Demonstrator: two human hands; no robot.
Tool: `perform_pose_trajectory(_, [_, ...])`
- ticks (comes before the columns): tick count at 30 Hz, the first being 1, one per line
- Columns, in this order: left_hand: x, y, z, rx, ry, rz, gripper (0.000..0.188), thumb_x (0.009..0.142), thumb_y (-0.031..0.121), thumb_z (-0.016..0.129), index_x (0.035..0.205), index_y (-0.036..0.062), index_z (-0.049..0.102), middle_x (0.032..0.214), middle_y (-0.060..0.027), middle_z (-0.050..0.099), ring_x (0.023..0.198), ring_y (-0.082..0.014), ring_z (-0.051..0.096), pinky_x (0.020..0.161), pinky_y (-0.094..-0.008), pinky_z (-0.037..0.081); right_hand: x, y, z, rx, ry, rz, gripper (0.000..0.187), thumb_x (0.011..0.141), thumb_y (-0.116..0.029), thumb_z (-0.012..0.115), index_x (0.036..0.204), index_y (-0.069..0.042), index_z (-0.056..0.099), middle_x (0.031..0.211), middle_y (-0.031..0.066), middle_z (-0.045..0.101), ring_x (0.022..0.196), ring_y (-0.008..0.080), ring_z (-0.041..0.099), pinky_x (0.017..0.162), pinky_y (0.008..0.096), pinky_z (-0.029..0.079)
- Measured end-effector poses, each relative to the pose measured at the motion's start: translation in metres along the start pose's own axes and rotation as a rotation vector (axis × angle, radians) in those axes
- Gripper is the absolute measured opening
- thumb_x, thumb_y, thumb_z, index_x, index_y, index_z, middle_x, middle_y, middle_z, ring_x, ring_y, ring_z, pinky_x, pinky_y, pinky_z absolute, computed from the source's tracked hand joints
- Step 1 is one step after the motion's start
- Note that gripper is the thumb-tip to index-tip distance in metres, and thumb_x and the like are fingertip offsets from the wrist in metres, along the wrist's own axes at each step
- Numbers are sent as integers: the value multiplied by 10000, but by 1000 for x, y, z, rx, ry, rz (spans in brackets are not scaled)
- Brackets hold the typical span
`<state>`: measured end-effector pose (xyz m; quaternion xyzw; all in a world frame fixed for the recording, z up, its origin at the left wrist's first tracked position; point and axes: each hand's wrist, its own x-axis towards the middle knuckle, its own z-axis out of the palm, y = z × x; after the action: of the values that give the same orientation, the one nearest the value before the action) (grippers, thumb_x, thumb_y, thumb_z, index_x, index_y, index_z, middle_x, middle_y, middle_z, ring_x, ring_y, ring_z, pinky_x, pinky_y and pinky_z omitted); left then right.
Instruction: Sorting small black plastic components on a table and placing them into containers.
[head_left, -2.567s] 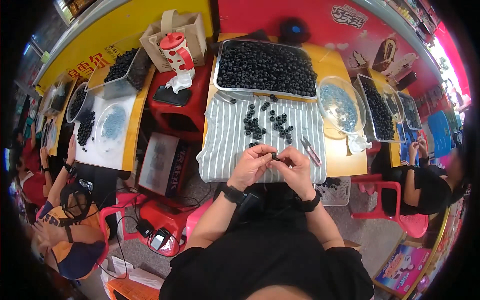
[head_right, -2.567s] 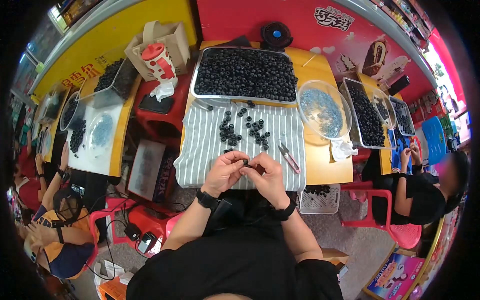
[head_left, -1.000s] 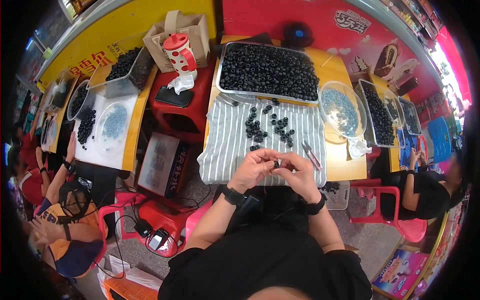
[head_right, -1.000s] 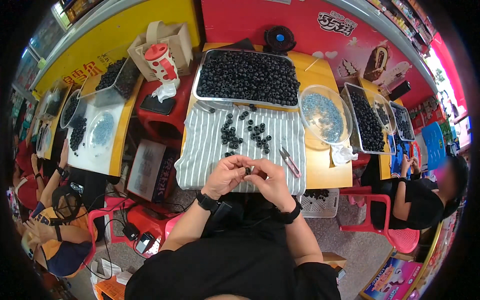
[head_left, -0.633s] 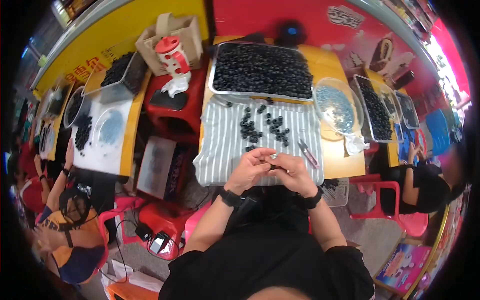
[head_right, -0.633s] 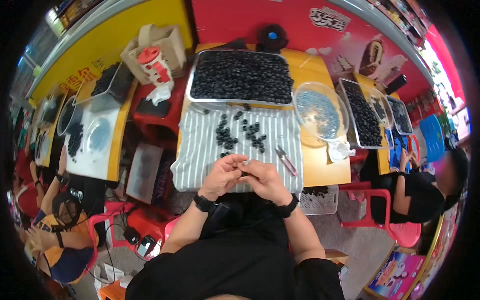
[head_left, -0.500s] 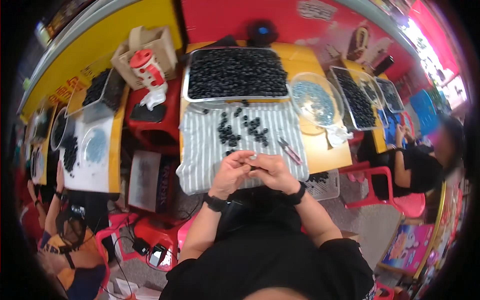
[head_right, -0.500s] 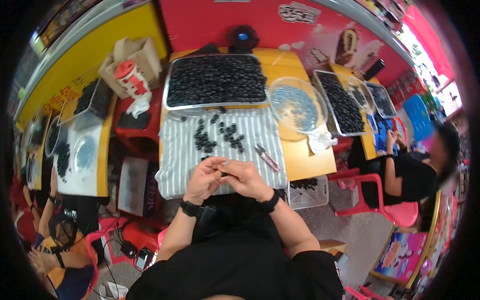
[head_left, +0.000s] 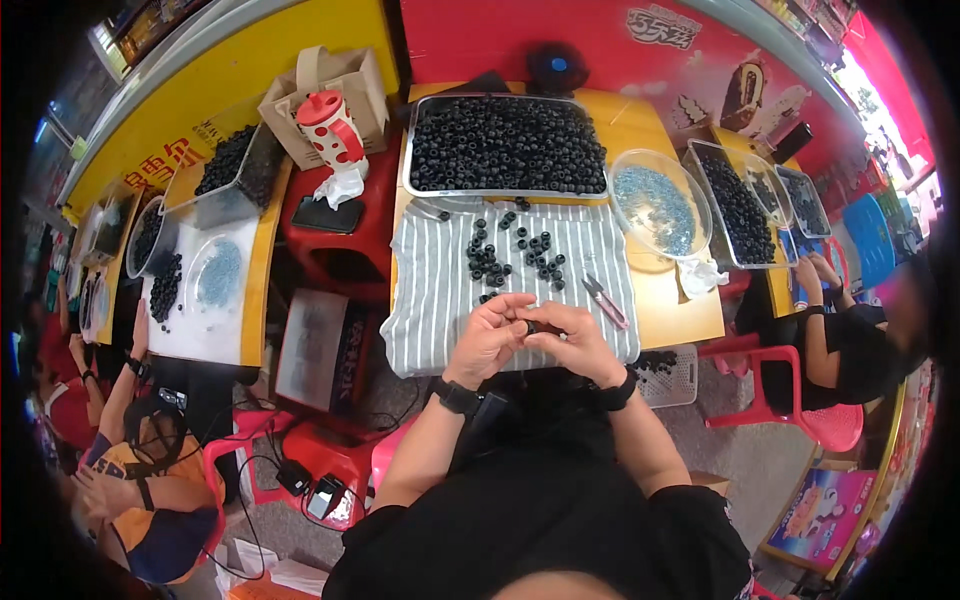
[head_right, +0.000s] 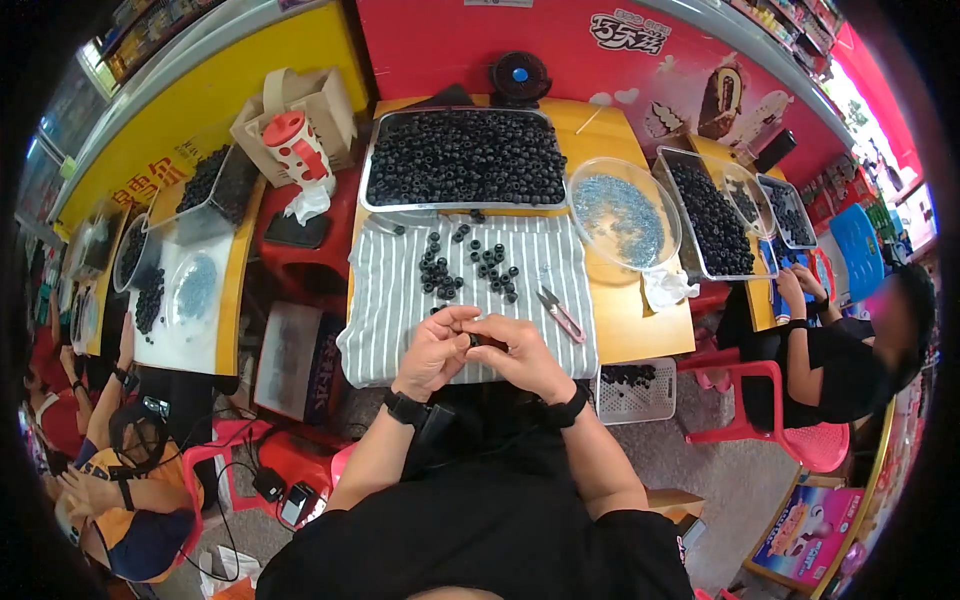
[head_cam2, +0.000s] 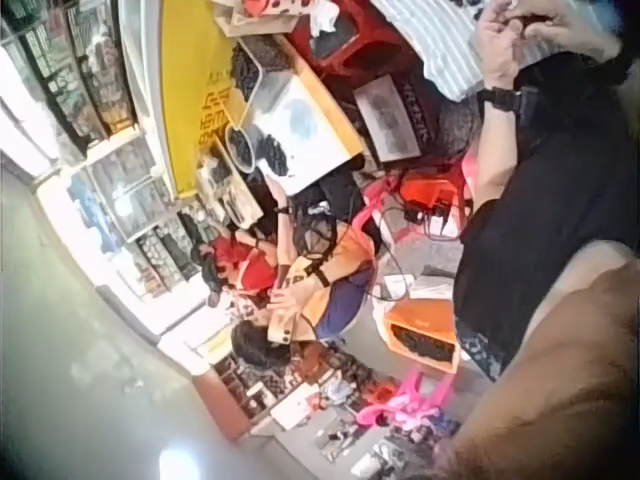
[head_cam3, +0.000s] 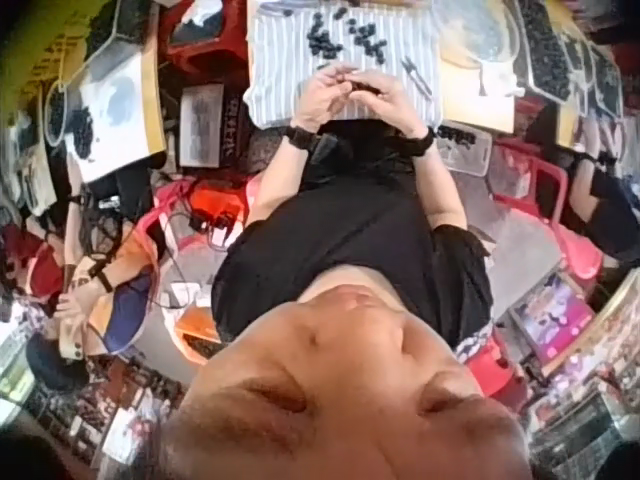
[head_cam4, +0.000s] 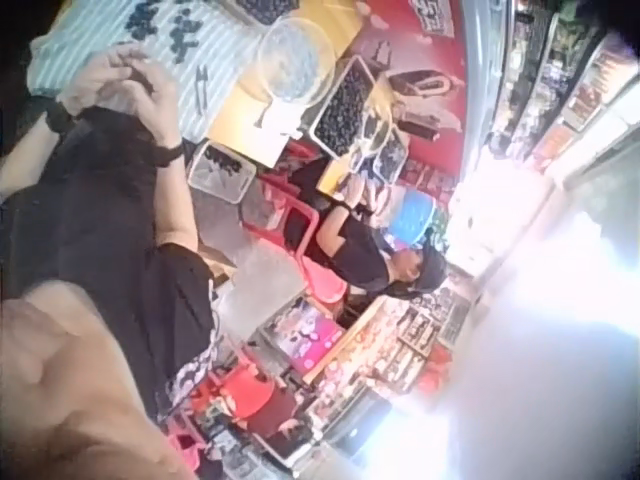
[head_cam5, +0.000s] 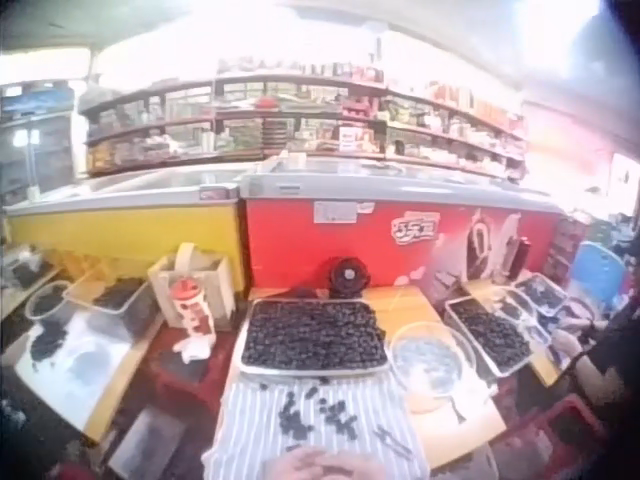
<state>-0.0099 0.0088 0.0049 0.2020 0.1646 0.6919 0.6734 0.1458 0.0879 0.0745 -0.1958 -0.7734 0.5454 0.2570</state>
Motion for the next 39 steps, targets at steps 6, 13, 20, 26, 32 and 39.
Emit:
perform_pose_trajectory(6, [-1,4,4,7,-26,-40,422,873,-6,661,1271,-36,523,1010,-76,648,846,-151,657,721,-259,553,2,1,-3,-69,-49,-119,242,807,-2,697,1047,7,673,833,105,672,758,179,658,663,290,504])
perform_pose_trajectory(13, [0,5,3,47,-59,-46,433,861,-6,675,1268,-34,529,951,-55,640,806,-139,647,698,-253,541,5,6,-6,91,-63,-49,220,800,17,683,1020,24,671,785,94,655,722,146,650,624,271,497])
perform_pose_trajectory(20, [1,-4,-1,35,39,34,344,846,-27,682,1175,-16,581,1006,-72,655,907,-154,643,790,-270,532,2,7,-7,69,15,-60,252,797,4,719,1043,22,666,873,78,639,768,130,619,666,242,494])
perform_pose_trajectory(26, [2,-5,0,108,77,90,217,837,-71,662,1048,-21,642,1036,-70,622,877,-124,610,761,-250,512,-5,13,-3,77,144,-40,223,812,27,670,1035,22,669,822,76,621,696,127,587,612,248,465])
perform_pose_trajectory(32, [2,-3,26,853,193,279,197,836,-81,622,1024,-26,641,929,-46,583,810,-110,574,684,-254,491,-5,18,-6,-44,179,-54,183,818,31,658,999,12,665,837,86,614,715,145,601,624,255,479])
perform_pose_trajectory(39, [5,-13,27,1452,282,420,379,759,-102,590,1129,-22,571,890,-123,586,740,-230,617,665,-289,505,3,36,5,-72,222,74,132,809,15,663,940,4,642,822,101,591,691,211,606,628,307,490])
